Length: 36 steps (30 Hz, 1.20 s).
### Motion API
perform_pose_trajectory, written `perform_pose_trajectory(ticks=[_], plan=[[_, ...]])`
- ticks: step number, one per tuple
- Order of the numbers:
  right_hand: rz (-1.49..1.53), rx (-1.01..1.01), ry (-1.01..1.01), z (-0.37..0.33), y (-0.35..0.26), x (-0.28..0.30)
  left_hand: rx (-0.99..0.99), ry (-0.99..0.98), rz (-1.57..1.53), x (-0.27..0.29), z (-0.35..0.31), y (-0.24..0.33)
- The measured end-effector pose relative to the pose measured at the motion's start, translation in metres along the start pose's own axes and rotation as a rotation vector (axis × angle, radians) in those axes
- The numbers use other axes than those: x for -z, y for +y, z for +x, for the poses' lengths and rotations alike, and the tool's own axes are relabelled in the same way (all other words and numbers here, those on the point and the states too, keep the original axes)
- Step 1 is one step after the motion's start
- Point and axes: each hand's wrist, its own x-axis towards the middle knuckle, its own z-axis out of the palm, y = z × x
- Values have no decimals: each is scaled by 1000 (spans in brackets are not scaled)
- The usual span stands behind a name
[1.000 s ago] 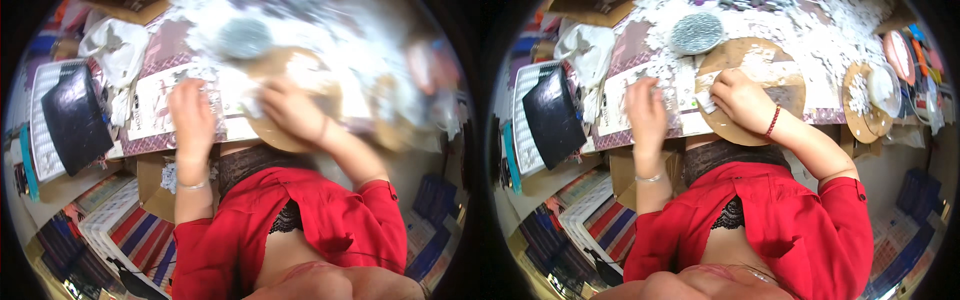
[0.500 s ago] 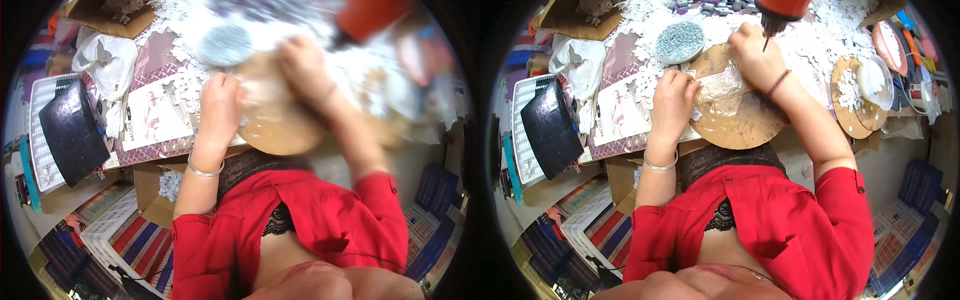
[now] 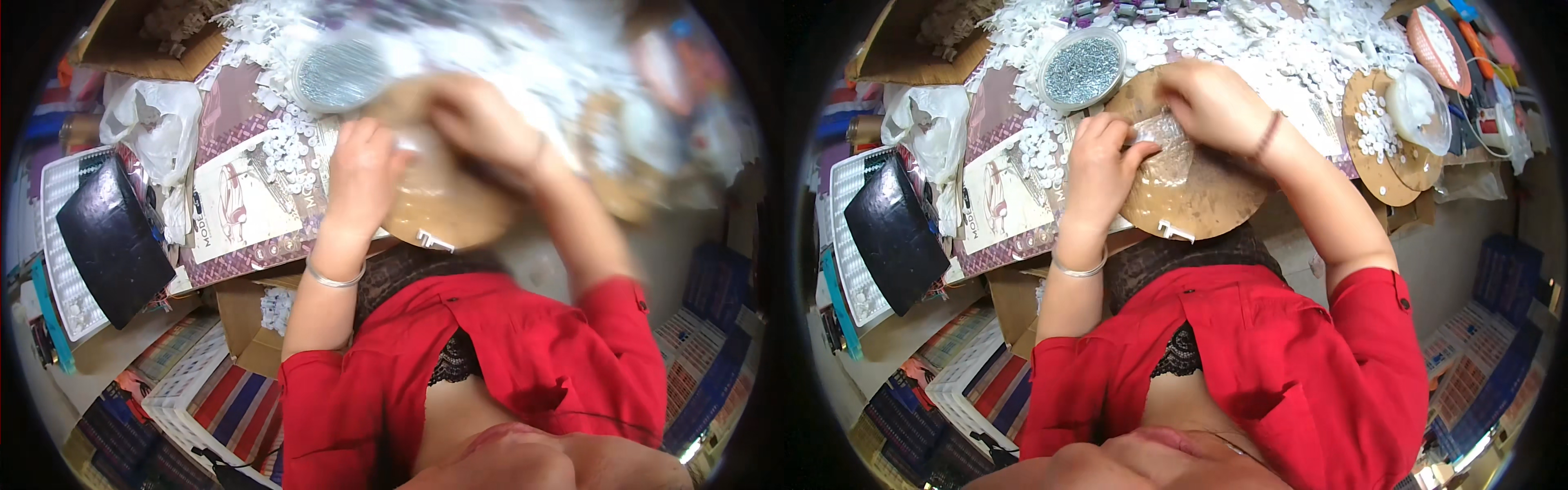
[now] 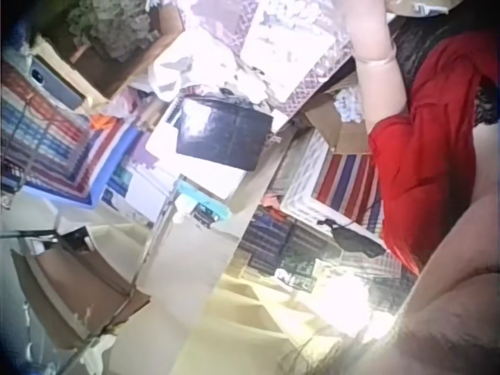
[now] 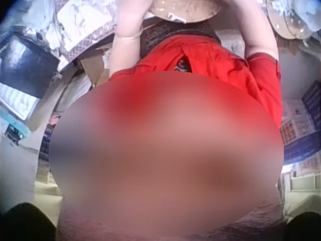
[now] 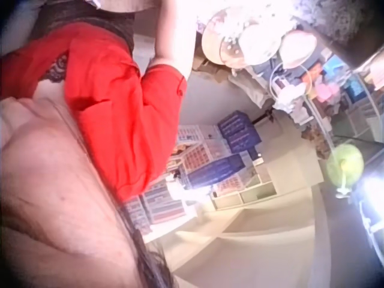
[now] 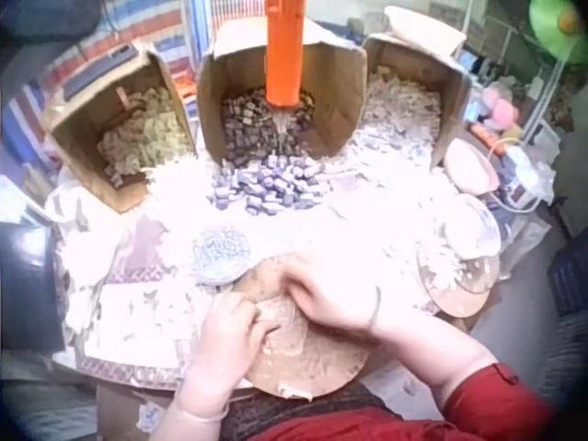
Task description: Assembling small lace-like decorative pieces on a workspace using adhesive and a brush.
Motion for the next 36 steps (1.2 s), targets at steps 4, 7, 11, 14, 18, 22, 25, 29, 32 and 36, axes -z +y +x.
perform_pose_trajectory(ticks=[4, 7, 11, 14, 18, 22, 25, 29, 32, 36], plan=[[-305, -112, 161, 41, 37, -26, -18, 3, -12, -7, 5, 12], [-302, -178, 66, 28, 32, -14, 58, -7, -144, 19, -14, 20], [-24, -201, 34, -15, 2, 3, -120, -210, -320, 34, -54, 41], [-6, -245, -31, -25, -9, 6, -180, -273, -321, 6, -64, 37], [20, -29, -33, -26, -23, -4, -94, -140, -224, -8, -33, 32], [91, -43, -12, -14, -13, 2, 21, 14, -119, -3, -22, 29], [-139, -69, 176, 18, 12, -8, 22, 55, -42, -5, -20, 17], [-445, -133, 79, 38, 41, -24, -25, 40, -30, -18, 5, 7], [-227, -44, 102, 5, 16, -7, 35, 49, -28, -20, -1, 4], [43, -274, -21, -18, -7, 0, 18, 55, -21, -19, -2, 6]])
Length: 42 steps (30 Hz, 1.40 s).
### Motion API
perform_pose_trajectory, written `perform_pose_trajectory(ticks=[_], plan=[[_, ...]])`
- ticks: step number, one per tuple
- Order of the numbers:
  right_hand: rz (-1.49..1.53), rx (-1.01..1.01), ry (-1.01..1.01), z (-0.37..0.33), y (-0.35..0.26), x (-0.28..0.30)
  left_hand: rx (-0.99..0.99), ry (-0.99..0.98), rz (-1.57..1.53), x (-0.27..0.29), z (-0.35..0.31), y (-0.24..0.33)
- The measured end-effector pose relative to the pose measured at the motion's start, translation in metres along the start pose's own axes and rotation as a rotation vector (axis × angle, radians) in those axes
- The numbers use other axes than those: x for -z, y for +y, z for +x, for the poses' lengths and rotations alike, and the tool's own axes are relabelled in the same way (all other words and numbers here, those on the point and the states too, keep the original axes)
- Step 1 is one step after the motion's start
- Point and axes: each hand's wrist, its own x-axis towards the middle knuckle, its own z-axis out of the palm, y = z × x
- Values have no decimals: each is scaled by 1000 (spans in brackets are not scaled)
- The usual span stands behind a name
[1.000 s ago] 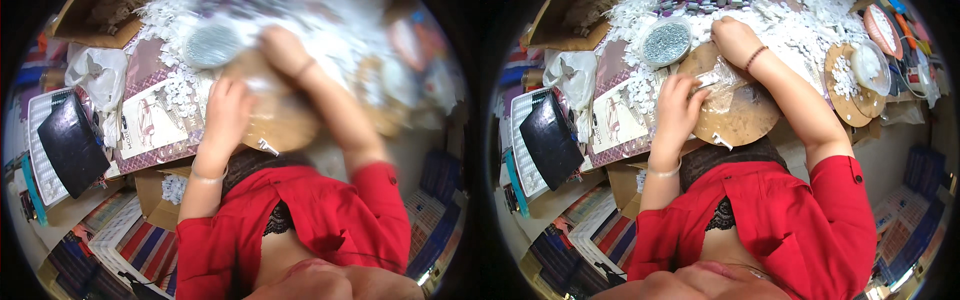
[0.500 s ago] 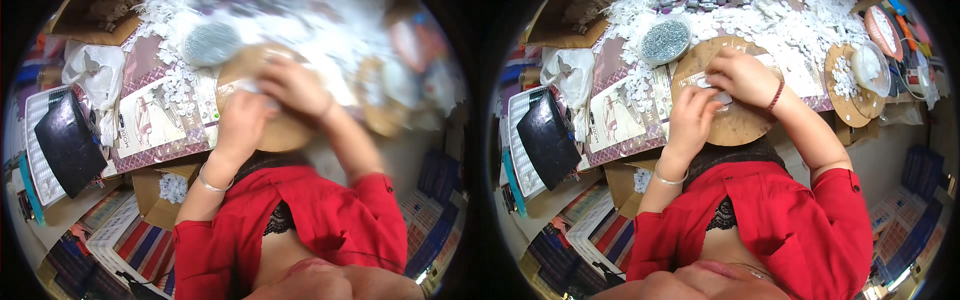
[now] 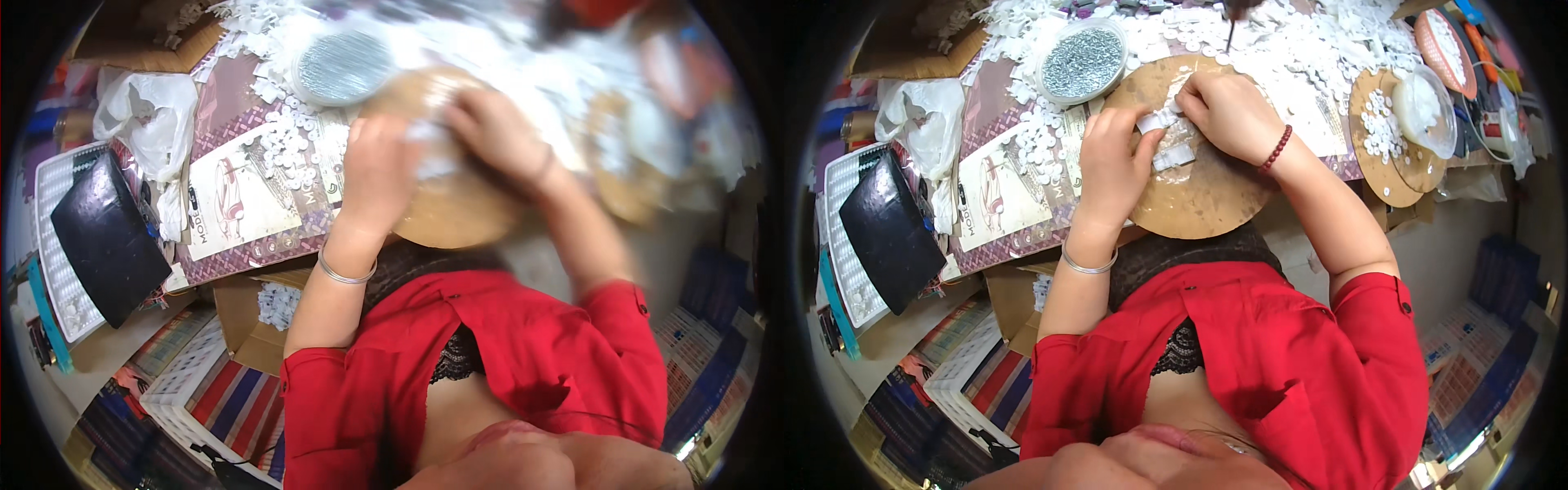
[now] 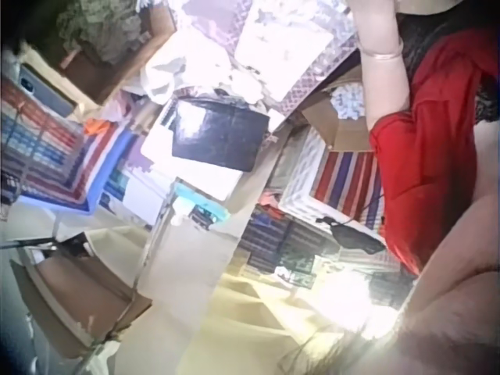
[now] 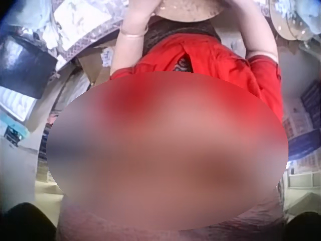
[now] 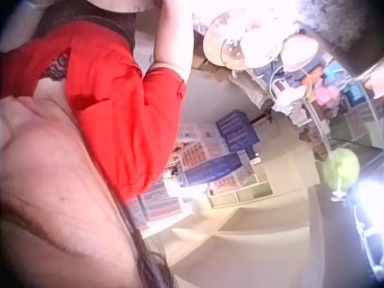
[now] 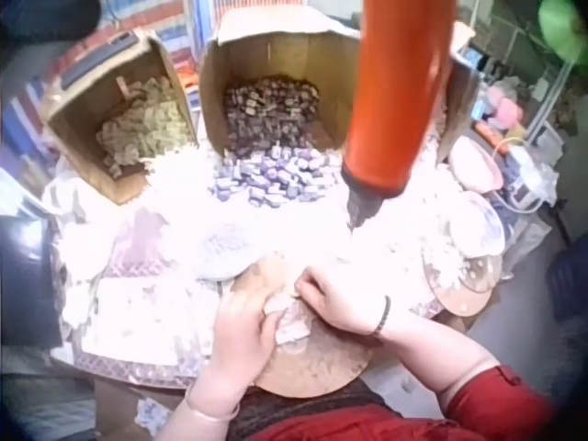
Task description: Assembling small lace-like decorative pieces on a workspace using adhesive and a brush.
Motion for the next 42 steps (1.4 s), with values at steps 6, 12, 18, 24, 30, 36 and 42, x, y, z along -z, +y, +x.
perform_pose_trajectory(ticks=[6, 12, 18, 24, 30, 36, 42], plan=[[-46, -89, -91, -7, -9, 4, -2, 31, -18, -2, 0, -1], [-66, -120, -122, -2, -1, 0, -28, 43, -21, -2, 0, -3], [-149, -47, 106, 9, 19, 17, 28, -74, 13, 9, -20, 36], [-633, 212, 169, 45, 57, 15, -155, -186, -40, -13, -34, 45], [-235, 53, 174, 0, 41, 25, -86, -160, -132, -4, -36, 41], [-231, -103, 143, -25, 44, 33, -84, -122, -129, -11, -32, 42], [-300, 41, 234, -44, 29, 33, -4, -96, -158, -2, -29, 38]])
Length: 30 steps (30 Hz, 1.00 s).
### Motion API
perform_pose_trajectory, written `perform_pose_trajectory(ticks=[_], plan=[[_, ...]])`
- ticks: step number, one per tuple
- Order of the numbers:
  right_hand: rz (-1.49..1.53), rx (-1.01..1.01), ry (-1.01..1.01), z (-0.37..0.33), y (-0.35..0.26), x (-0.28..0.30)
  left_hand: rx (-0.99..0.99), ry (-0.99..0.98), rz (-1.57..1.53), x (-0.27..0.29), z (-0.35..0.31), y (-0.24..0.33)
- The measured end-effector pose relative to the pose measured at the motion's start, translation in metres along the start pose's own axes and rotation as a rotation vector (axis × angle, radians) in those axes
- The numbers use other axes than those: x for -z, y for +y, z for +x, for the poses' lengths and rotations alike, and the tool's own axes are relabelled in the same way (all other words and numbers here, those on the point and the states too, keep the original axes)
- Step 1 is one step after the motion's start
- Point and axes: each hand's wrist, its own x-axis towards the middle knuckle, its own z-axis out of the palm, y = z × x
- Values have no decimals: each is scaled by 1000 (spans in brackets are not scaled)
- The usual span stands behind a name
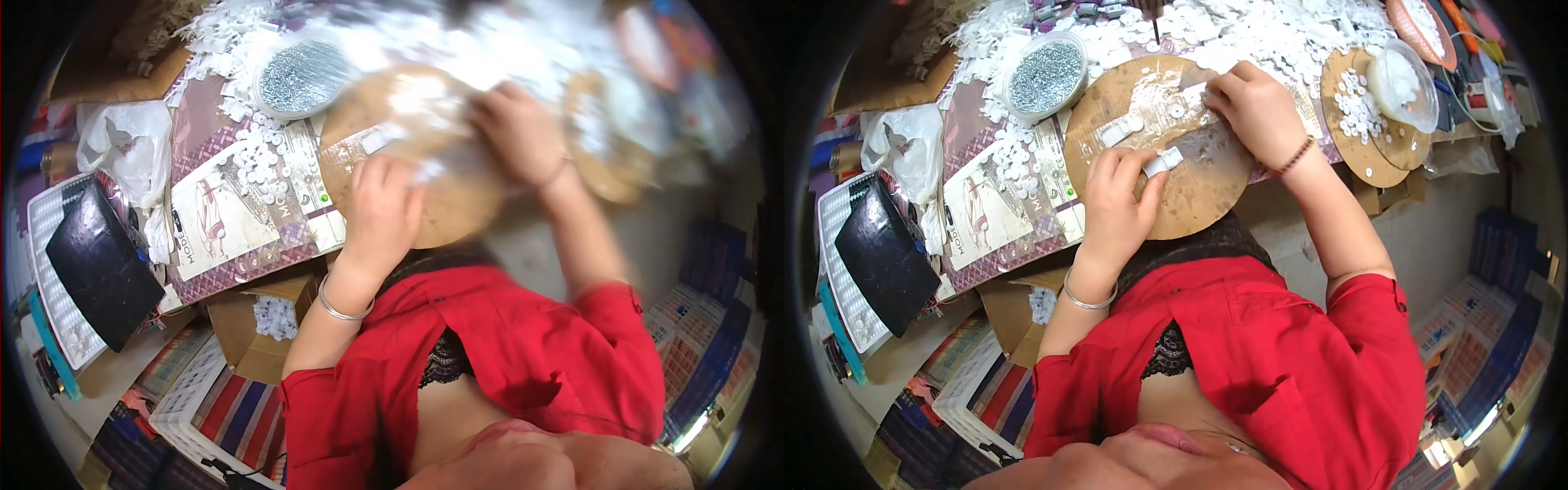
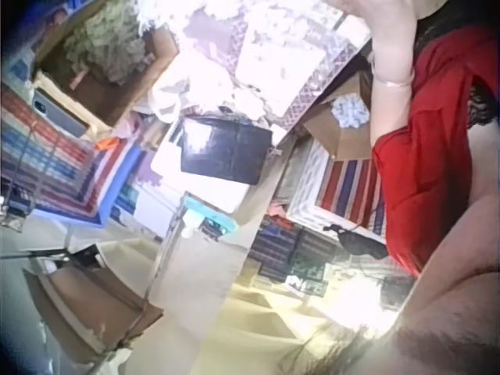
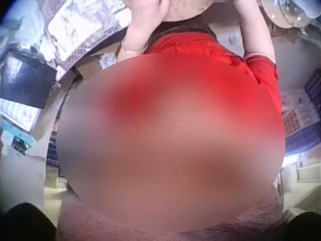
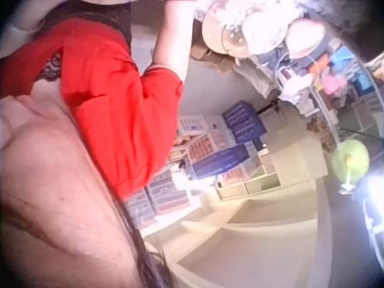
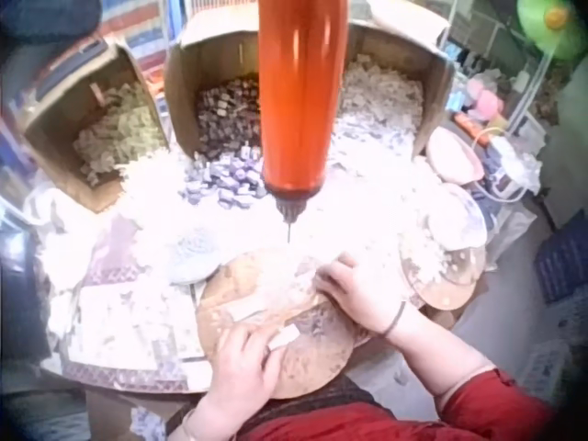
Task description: Assembling small lace-like decorative pieces on a workspace using adhesive and a brush.
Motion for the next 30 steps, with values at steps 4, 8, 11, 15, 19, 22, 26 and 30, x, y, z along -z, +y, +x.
perform_pose_trajectory(ticks=[4, 8, 11, 15, 19, 22, 26, 30], plan=[[40, -15, -47, -5, -4, -6, 25, -3, 21, 0, 0, -2], [613, -426, -473, -15, -45, 7, 28, 13, 16, -1, -1, -1], [562, -466, -513, -11, -43, 4, 26, 1, 17, -2, -1, -1], [260, -140, -343, -18, -27, -9, 28, 5, 26, -2, 1, -2], [75, -290, 94, -23, 19, 13, 37, 113, 40, 10, 2, -10], [-58, -185, 172, -30, 64, 12, 191, 61, 90, 14, 19, -15], [-82, -288, 18, -19, 73, 19, 89, 12, 90, 5, 30, -23], [-153, -303, 37, -14, 83, 18, 90, 44, 86, 1, 30, -24]])
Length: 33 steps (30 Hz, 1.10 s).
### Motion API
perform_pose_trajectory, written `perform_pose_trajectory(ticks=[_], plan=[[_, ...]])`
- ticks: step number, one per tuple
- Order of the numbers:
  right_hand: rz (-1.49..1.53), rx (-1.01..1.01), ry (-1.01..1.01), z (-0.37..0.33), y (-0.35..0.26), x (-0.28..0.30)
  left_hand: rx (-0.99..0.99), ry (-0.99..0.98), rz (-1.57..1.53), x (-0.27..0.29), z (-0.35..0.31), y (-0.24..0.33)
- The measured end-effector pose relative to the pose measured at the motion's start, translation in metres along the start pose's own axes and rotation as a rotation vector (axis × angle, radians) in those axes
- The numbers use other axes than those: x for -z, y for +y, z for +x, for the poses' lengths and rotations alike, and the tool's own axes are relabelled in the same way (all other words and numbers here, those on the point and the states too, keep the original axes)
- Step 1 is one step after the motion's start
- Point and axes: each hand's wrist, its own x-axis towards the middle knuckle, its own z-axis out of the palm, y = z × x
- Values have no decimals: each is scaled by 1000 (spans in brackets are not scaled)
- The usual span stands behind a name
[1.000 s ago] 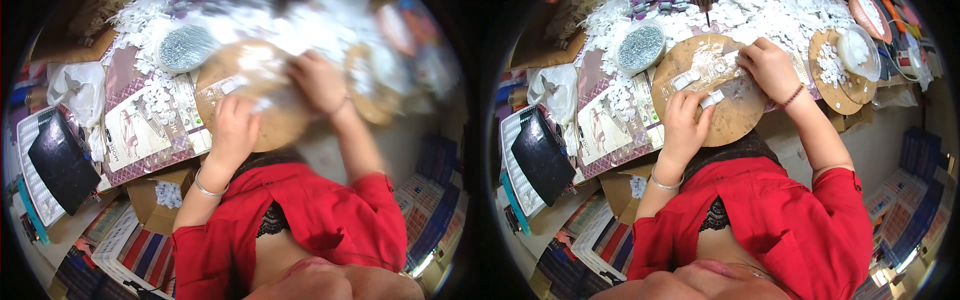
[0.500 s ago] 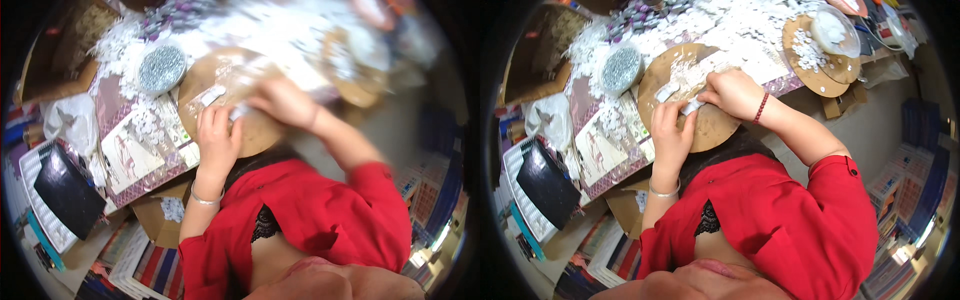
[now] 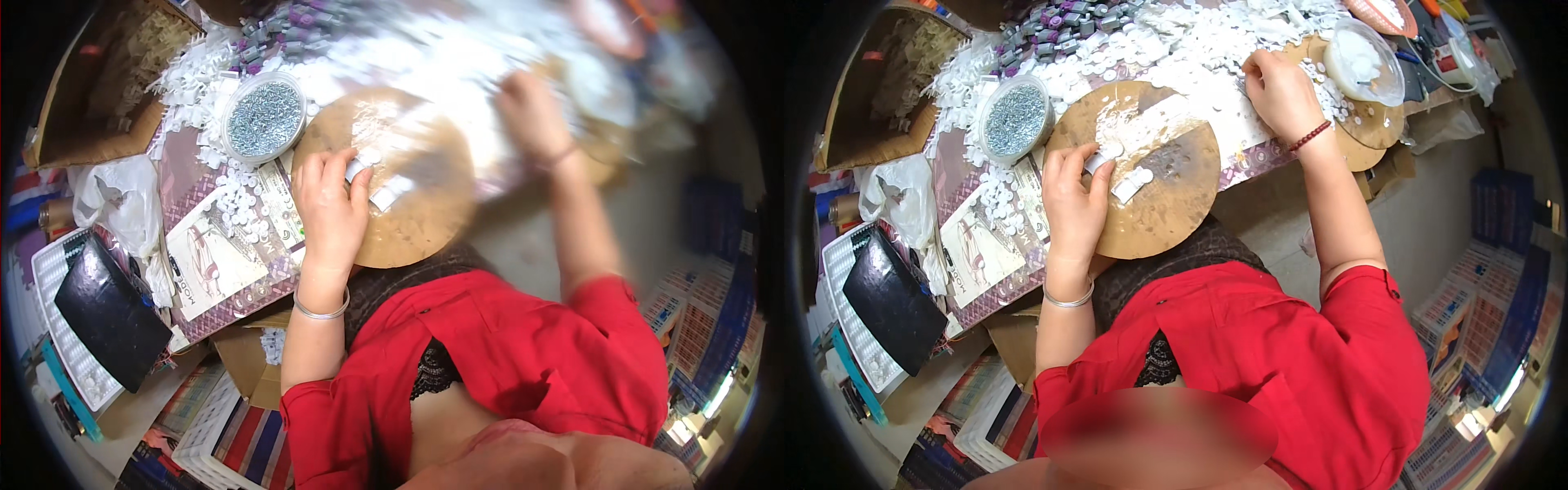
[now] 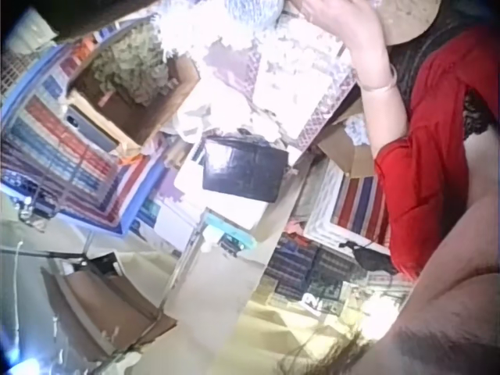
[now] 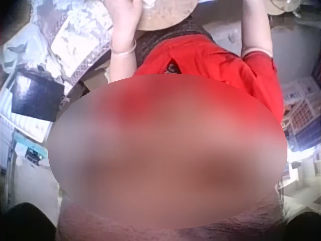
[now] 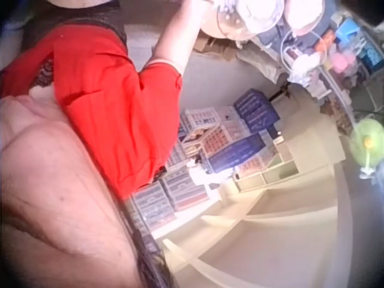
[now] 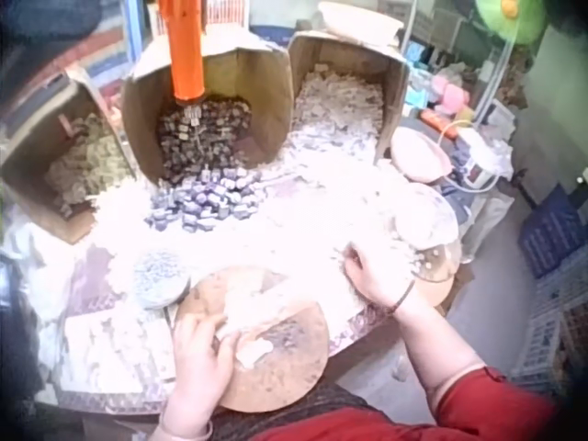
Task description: Assembling small lace-like decorative pieces on a workspace using adhesive and a brush.
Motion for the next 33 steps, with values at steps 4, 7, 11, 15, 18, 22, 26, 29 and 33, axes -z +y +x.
perform_pose_trajectory(ticks=[4, 7, 11, 15, 18, 22, 26, 29, 33], plan=[[-99, 178, 174, 1, -12, 0, -38, 13, 57, 3, -1, 2], [-22, 343, 259, 4, -35, -5, -49, 40, 89, -1, 1, 0], [512, 516, -70, -3, -100, -29, -52, 30, 69, 0, -1, -4], [499, 573, -67, 1, -114, -45, -64, 37, 68, -1, 0, -3], [400, 681, -15, 0, -114, -46, -59, 36, 52, -1, -1, -1], [350, 755, 25, -2, -109, -47, -33, 19, 30, -2, 1, 2], [340, 804, 25, 0, -106, -28, -21, -6, 51, 0, 0, 1], [227, 541, 143, -8, -82, -11, 17, 22, 5, 7, -5, 3], [-76, 190, 218, -8, 2, -3, -17, -4, -92, 15, -20, 15]])
